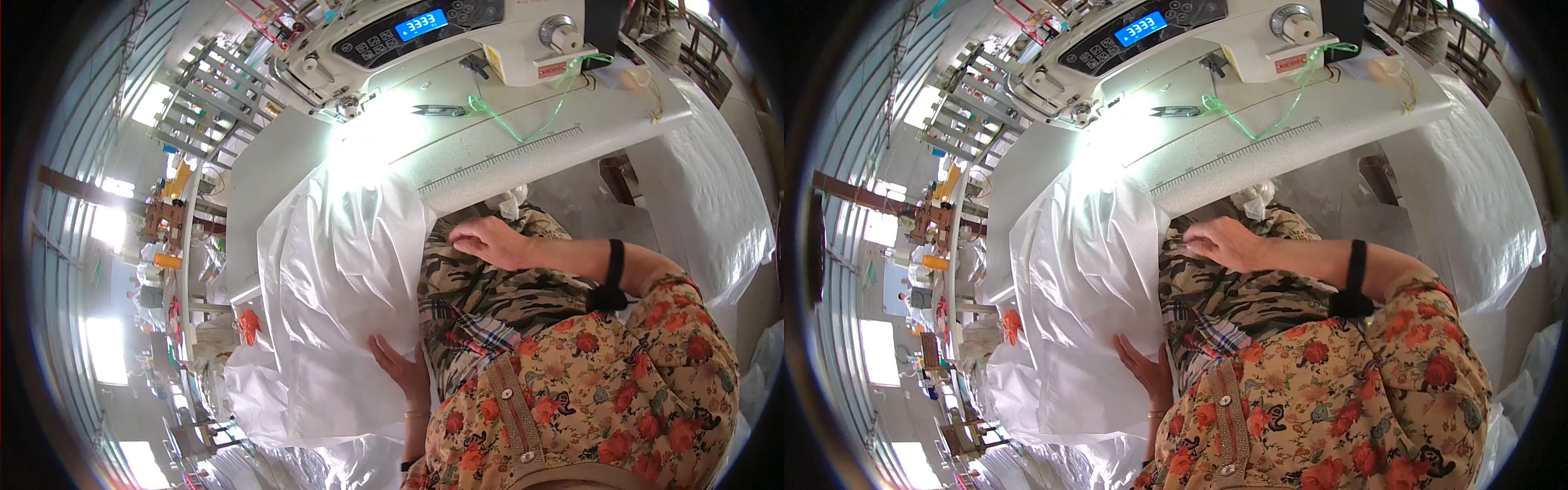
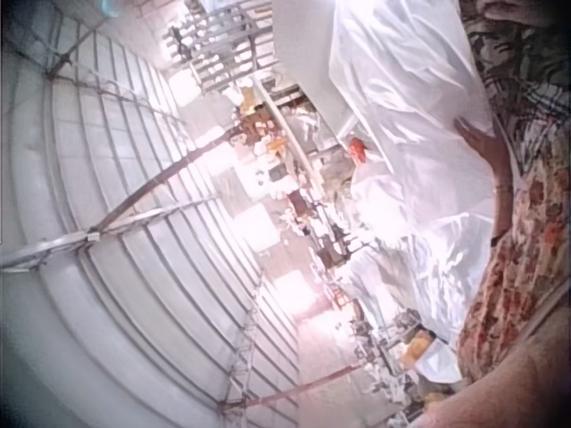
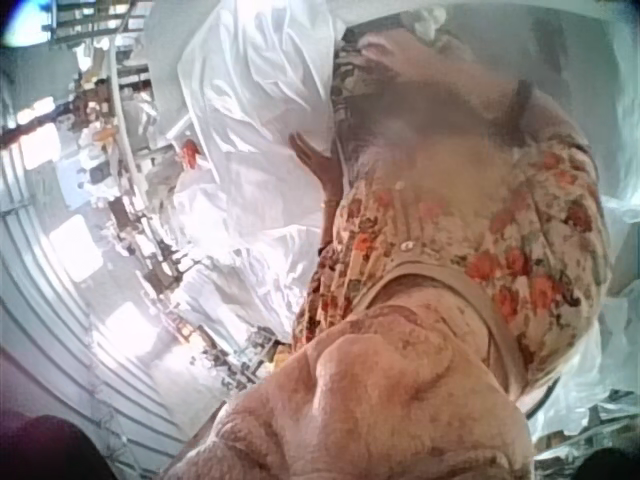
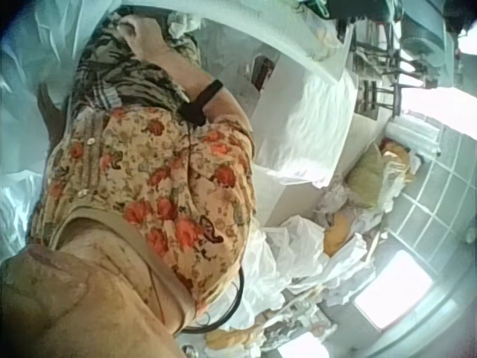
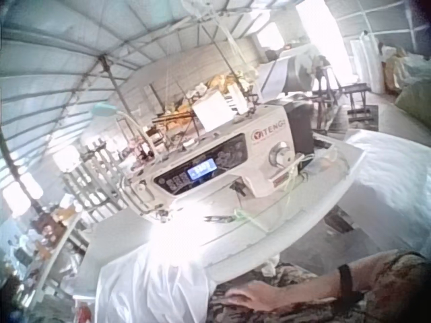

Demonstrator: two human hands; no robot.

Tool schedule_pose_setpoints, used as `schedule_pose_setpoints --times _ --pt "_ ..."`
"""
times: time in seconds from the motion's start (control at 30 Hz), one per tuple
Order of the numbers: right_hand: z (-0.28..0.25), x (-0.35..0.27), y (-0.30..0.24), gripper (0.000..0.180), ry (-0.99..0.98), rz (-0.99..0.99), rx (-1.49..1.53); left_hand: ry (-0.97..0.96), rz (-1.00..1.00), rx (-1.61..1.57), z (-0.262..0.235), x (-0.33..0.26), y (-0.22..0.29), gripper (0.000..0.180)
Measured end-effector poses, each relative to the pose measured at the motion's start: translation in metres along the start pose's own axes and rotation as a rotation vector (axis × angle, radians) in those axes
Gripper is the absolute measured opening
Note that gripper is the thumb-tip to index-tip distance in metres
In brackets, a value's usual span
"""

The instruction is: Sewing large white plastic or woven polymer sheets using an industrial sewing machine.

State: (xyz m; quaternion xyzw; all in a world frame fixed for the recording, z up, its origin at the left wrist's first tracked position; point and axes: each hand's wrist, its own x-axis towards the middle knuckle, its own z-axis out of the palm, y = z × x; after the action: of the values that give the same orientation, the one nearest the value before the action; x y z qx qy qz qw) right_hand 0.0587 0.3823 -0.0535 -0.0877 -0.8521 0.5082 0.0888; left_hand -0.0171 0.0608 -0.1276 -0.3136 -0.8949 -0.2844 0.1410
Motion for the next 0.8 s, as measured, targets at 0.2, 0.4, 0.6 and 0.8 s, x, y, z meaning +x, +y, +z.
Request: schedule_pose_setpoints --times 0.2,0.4,0.6,0.8 --pt "0.068 0.089 0.096 0.04 0.062 -0.126 -0.203 0.007 -0.311 0.3 0.035 -0.043 -0.07 0.039" --pt "0.089 0.107 0.088 0.046 0.089 -0.282 0.04 0.116 -0.143 0.293 0.022 -0.069 -0.096 0.036" --pt "0.113 0.087 0.069 0.041 0.068 -0.31 -0.039 -0.189 -0.318 0.337 0.06 -0.076 -0.097 0.025" --pt "0.123 0.075 0.047 0.029 0.093 -0.492 0.129 -0.081 -0.55 -0.368 0.016 -0.06 -0.121 0.017"
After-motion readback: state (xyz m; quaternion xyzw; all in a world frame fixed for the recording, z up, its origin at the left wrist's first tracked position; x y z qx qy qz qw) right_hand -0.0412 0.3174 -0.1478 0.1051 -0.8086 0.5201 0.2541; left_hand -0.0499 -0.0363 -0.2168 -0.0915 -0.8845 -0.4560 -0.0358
